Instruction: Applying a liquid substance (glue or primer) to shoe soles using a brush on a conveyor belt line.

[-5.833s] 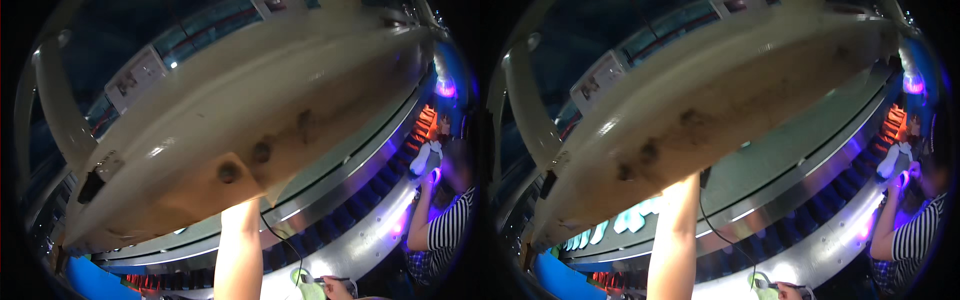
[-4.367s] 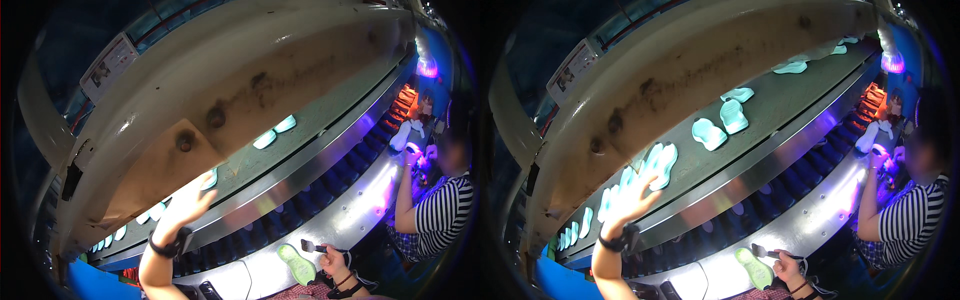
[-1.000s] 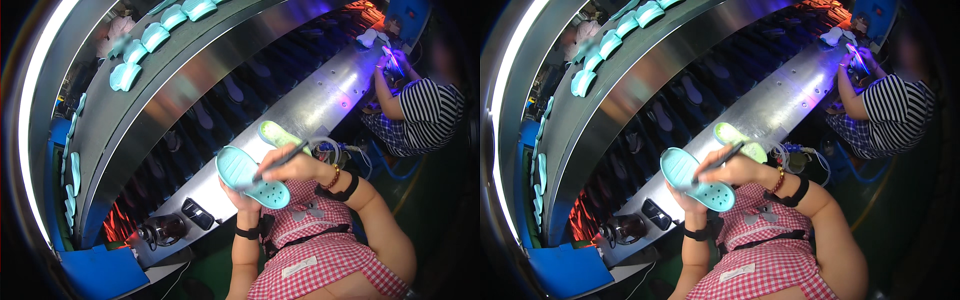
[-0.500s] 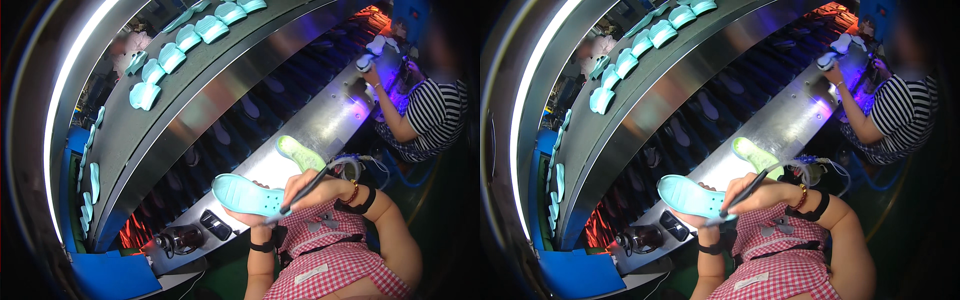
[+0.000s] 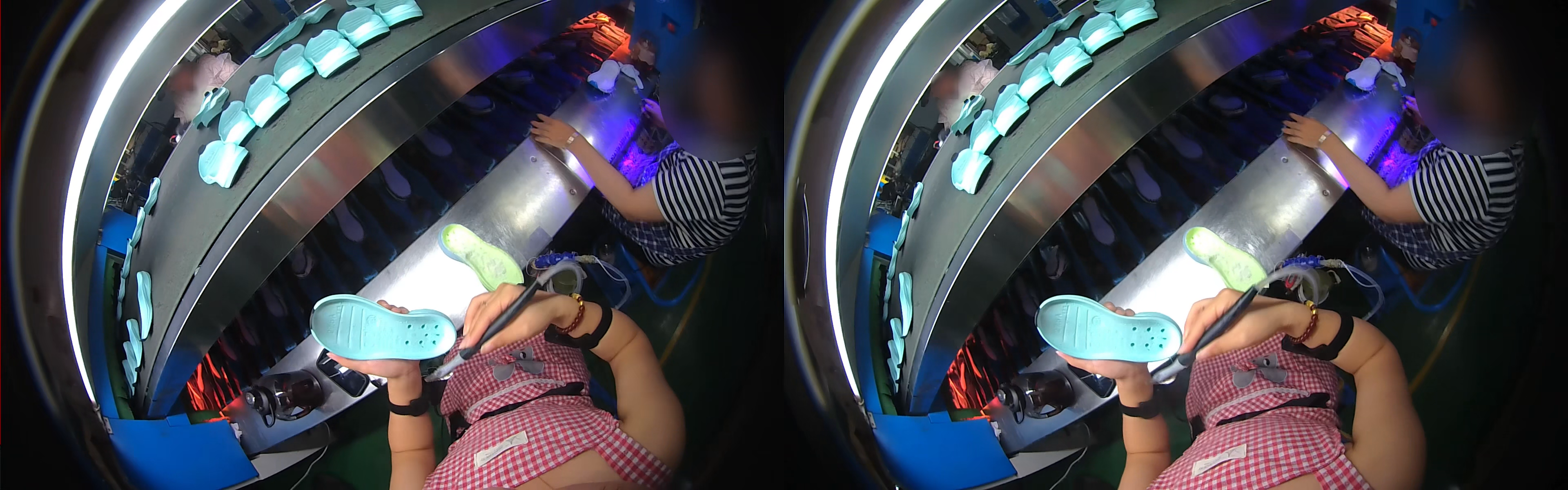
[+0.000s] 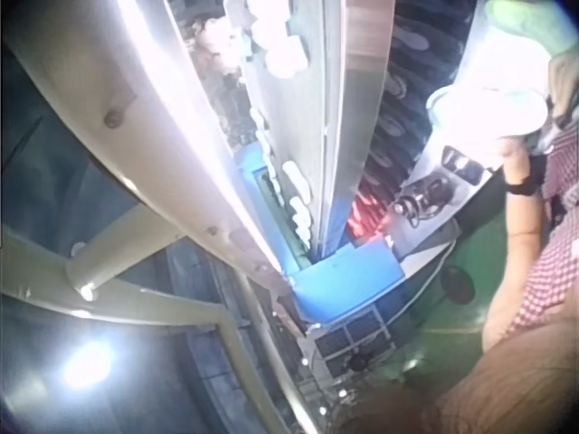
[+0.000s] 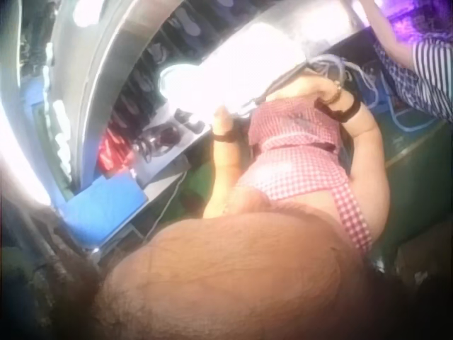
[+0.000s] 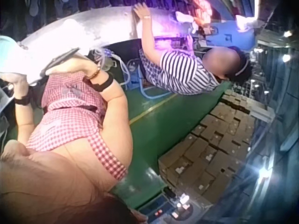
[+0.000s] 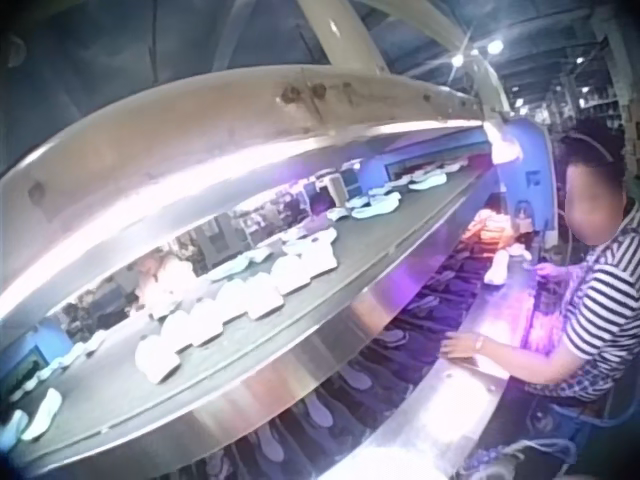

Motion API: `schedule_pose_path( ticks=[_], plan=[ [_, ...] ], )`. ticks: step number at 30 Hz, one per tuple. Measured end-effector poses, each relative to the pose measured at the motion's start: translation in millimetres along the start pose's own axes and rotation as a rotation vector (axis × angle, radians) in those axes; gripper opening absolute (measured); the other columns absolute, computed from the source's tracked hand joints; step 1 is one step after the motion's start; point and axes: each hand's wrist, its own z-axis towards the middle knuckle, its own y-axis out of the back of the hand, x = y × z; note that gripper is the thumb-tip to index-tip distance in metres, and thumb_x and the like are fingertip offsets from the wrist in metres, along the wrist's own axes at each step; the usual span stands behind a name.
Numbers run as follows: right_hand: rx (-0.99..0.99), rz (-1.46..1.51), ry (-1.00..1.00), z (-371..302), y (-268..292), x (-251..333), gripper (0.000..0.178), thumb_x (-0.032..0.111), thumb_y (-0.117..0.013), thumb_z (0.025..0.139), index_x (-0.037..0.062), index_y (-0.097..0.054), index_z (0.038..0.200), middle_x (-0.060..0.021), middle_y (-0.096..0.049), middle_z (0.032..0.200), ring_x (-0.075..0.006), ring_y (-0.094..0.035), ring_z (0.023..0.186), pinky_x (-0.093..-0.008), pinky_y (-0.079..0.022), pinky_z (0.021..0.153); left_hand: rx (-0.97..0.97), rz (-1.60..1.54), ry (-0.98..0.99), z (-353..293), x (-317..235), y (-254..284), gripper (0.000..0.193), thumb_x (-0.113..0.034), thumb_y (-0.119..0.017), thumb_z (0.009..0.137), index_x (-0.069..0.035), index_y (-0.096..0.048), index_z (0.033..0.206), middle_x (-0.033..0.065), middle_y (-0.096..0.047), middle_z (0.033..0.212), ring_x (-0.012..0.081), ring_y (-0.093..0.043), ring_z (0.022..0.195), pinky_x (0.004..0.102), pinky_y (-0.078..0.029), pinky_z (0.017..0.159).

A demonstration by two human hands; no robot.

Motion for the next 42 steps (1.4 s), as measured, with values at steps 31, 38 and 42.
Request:
schedule_pose_path(
  ticks=[31, 38, 42],
  plan=[
    [0.317, 0.026, -0.035, 10.6, 35.9, 23.8, 0.020, 0.005, -0.063, 0.075, 0.0005, -0.062, 0.095, -0.0137, -0.063, 0.096, -0.0229, -0.062, 0.088, -0.0297, -0.049, 0.077, 0.270, 0.473, 1.060, -7.1, -28.1, -11.2, 0.050, -0.028, -0.041, 0.088, 0.007, -0.035, 0.124, 0.0190, -0.051, 0.114, 0.0267, -0.056, 0.097, 0.0361, -0.048, 0.080],
    [0.240, 0.021, -0.095, -1.8, 42.4, 25.9, 0.021, 0.004, -0.060, 0.077, 0.0007, -0.061, 0.098, -0.0139, -0.063, 0.097, -0.0246, -0.061, 0.091, -0.0302, -0.047, 0.081, 0.205, 0.404, 1.095, -11.4, -50.5, -0.9, 0.057, -0.032, -0.045, 0.084, 0.008, -0.036, 0.125, 0.0178, -0.050, 0.116, 0.0220, -0.052, 0.103, 0.0319, -0.040, 0.090],
    [0.269, -0.013, -0.116, -10.2, 41.8, 26.6, 0.019, 0.003, -0.063, 0.074, 0.0005, -0.063, 0.094, -0.0145, -0.062, 0.098, -0.0235, -0.061, 0.092, -0.0284, -0.048, 0.081, 0.217, 0.428, 1.015, -13.2, -61.2, 25.6, 0.064, -0.037, -0.048, 0.080, 0.010, -0.039, 0.121, 0.0198, -0.055, 0.107, 0.0228, -0.058, 0.089, 0.0307, -0.048, 0.076]
  ],
)
